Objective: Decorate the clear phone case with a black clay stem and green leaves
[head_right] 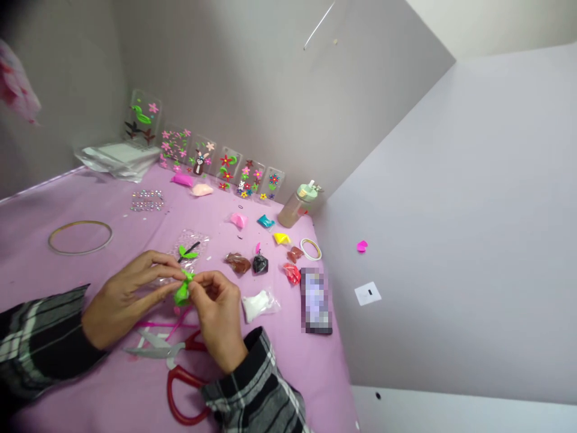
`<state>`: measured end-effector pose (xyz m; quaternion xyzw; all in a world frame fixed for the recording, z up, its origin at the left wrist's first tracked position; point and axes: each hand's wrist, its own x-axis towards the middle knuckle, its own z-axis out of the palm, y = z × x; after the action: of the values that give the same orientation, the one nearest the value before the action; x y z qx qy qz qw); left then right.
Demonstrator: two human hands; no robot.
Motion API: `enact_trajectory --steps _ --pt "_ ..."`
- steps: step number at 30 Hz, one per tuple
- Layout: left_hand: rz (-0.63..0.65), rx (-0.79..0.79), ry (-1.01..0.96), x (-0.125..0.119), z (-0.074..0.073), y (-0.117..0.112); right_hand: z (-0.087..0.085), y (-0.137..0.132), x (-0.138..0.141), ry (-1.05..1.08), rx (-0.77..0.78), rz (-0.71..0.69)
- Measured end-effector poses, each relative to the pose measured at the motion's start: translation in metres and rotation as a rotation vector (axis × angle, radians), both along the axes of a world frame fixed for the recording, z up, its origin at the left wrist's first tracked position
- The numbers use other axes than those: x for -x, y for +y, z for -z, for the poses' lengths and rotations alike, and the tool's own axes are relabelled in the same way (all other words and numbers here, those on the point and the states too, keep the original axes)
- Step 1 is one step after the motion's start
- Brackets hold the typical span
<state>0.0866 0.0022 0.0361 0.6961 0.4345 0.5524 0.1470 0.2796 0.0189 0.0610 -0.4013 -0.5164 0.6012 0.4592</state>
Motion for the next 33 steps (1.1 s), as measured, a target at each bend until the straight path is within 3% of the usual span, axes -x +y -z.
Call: enact_trajectory --steps 7,16,25,33 --pt "-0.07 -0.049 0.082 0.005 0.003 0.006 0.007 -0.006 0.004 -0.113 -0.098 0.027" --pt "-0.055 0.052 0.032 0.001 0.002 0.003 0.004 -0.012 0.007 -0.186 -0.211 0.033" --pt "-0.03 0.174 -0.058 0.003 0.002 0.004 0.003 -0.011 0.007 -0.093 -0.102 0.011" --pt "0.075 0.296 -0.158 0.009 -0.005 0.007 0.006 -0.005 0.005 -0.045 -0.055 0.046"
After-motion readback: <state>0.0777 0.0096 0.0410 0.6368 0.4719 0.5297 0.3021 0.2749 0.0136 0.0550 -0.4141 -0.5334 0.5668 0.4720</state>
